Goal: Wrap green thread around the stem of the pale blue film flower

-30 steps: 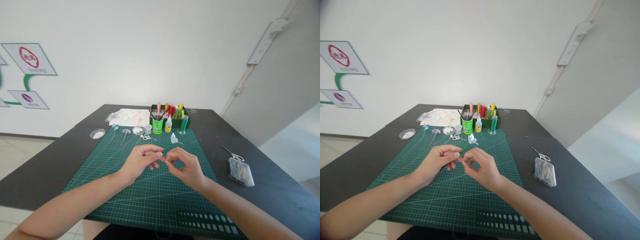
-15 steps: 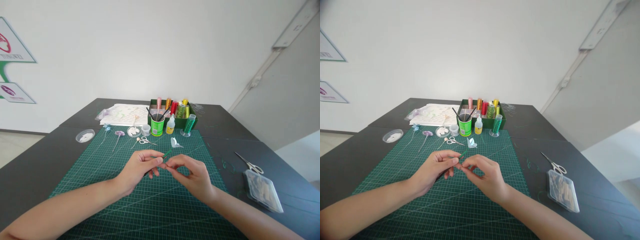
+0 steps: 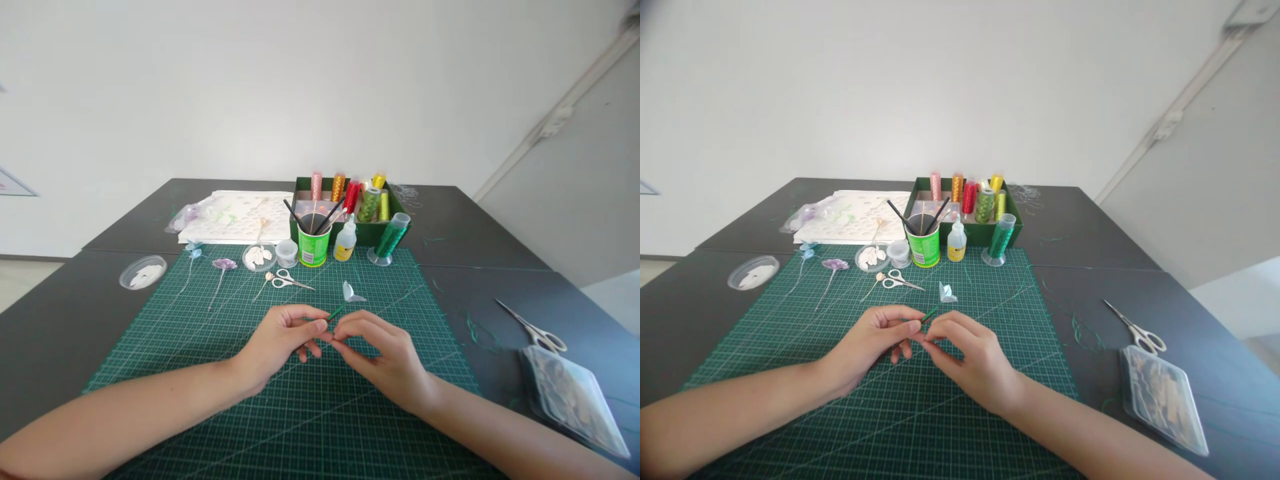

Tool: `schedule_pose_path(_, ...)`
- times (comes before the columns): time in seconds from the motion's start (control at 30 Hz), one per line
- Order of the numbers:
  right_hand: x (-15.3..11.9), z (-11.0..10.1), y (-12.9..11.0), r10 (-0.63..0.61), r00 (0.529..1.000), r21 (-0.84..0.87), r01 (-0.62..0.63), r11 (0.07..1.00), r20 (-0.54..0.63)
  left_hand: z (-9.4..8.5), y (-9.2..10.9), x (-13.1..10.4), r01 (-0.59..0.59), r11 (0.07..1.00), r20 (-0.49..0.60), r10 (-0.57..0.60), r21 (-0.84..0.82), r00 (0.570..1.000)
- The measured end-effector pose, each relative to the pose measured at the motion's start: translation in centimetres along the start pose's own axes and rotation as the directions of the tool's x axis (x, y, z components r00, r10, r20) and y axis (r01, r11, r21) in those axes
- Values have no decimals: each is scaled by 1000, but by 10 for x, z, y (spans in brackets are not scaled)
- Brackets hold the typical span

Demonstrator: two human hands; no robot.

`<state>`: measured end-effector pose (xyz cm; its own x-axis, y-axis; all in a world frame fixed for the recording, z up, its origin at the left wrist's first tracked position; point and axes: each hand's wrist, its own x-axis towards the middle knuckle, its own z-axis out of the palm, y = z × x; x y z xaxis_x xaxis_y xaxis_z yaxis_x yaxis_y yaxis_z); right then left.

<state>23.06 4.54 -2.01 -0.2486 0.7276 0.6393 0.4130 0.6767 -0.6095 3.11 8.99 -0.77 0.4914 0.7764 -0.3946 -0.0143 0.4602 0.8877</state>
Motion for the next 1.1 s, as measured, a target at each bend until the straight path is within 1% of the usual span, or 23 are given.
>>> schedule_pose_path(0.1,-1,3,9,82,996,36,-83,996,41,-5,-5,8,37,999,14,-36,-29,999)
schedule_pose_path(0.23,-4,6,17,130,989,73,-135,988,72,-9,-9,14,96,993,30,-94,-75,995)
schedule_pose_path(0.4,-10,9,18,202,977,111,-209,971,75,-12,-10,14,133,986,71,-125,-106,990)
schedule_pose_path(0.6,-11,8,20,250,961,147,-266,953,117,-17,-12,16,198,967,109,-182,-162,977)
schedule_pose_path(0.8,-11,4,21,248,956,159,-272,949,155,-18,-15,17,225,959,155,-199,-174,968)
schedule_pose_path(0.97,-12,4,19,201,969,146,-221,964,144,-16,-16,15,238,951,132,-215,-195,968)
schedule_pose_path(1.1,-13,5,18,194,970,140,-214,967,146,-14,-17,13,224,954,125,-202,-201,971)
